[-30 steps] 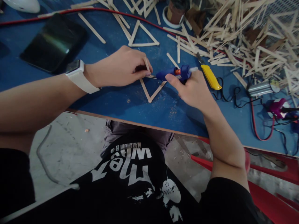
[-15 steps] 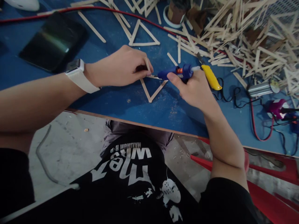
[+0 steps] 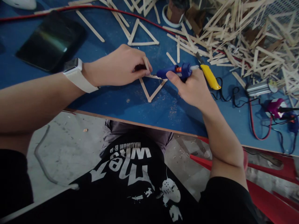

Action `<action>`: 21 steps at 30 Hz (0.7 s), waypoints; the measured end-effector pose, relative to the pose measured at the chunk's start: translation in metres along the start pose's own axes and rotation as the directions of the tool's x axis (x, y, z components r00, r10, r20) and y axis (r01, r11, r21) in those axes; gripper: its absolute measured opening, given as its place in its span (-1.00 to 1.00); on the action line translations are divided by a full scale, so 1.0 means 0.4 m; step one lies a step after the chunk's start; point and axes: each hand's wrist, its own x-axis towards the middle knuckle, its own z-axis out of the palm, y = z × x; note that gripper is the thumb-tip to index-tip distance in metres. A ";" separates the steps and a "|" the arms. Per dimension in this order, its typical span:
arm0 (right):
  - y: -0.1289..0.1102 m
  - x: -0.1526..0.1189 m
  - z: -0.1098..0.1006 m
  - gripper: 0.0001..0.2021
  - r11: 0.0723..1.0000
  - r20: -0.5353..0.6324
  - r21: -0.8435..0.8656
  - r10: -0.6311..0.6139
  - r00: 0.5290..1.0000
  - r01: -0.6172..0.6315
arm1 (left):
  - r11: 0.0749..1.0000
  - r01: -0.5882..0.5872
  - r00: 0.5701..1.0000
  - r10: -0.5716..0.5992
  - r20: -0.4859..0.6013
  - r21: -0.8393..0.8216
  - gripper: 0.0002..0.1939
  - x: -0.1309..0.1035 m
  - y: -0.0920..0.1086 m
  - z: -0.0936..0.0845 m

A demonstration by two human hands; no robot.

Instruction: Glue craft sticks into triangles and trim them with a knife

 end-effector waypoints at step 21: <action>0.038 -0.001 0.004 -0.26 0.992 -0.012 0.084 0.099 0.995 -0.098 | 1.000 0.006 1.000 -0.006 0.015 -0.007 -0.50 -0.004 0.009 -0.006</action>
